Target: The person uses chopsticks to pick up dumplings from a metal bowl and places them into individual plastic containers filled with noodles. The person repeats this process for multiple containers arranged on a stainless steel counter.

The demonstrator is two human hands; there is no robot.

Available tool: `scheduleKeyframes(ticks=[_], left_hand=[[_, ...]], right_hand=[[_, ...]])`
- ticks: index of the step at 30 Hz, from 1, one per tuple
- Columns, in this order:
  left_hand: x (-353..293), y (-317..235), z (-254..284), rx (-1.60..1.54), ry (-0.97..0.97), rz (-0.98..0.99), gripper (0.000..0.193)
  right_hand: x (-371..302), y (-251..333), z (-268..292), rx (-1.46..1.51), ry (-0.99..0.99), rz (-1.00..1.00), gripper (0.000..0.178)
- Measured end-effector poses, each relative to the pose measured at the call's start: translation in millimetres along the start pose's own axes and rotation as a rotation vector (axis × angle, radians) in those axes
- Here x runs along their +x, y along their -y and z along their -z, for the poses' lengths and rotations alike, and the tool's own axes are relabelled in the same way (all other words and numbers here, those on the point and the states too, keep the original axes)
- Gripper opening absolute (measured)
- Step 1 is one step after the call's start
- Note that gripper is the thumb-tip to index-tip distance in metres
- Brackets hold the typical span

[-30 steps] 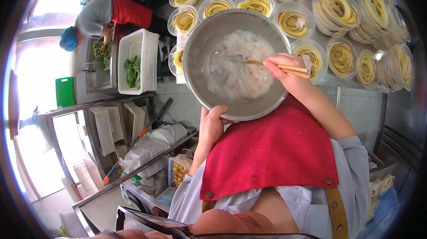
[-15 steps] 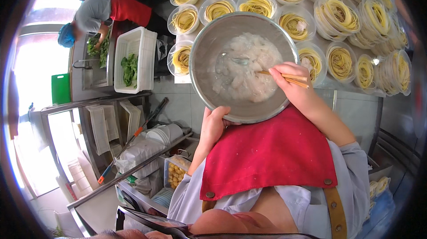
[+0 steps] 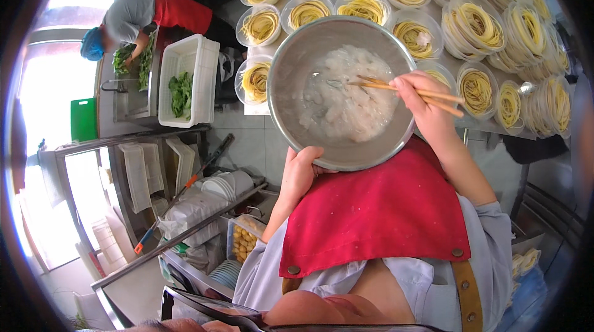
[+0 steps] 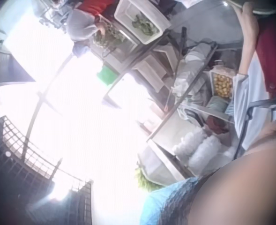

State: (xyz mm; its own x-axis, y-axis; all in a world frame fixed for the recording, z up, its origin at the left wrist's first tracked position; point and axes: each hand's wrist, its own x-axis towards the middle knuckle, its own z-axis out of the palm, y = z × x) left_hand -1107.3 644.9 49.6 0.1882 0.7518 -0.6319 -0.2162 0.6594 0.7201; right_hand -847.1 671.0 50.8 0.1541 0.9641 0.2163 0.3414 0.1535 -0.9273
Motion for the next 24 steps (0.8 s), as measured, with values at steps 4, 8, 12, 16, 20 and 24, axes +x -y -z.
scheduleKeyframes(ticks=[4, 8, 12, 16, 20, 24], left_hand=[[2, -1, -3, -0.002, -0.013, -0.013, 0.045], [3, -4, -3, 0.004, -0.008, -0.011, 0.046], [9, 1, 3, 0.001, -0.001, -0.024, 0.047], [9, -5, 1, 0.007, -0.019, -0.015, 0.048], [9, -13, -1, 0.001, -0.032, 0.003, 0.048], [14, -16, 2, 0.024, -0.008, 0.011, 0.048]], right_hand=[[-9, 7, -2, -0.157, 0.125, 0.012, 0.015], [-7, -12, -21, -0.087, 0.071, -0.111, 0.017], [4, -23, -31, 0.214, -0.062, -0.344, 0.023], [13, -14, -26, 0.325, -0.085, -0.397, 0.024], [11, -7, -7, 0.093, 0.015, -0.161, 0.023], [9, 0, -9, -0.073, 0.104, -0.100, 0.022]])
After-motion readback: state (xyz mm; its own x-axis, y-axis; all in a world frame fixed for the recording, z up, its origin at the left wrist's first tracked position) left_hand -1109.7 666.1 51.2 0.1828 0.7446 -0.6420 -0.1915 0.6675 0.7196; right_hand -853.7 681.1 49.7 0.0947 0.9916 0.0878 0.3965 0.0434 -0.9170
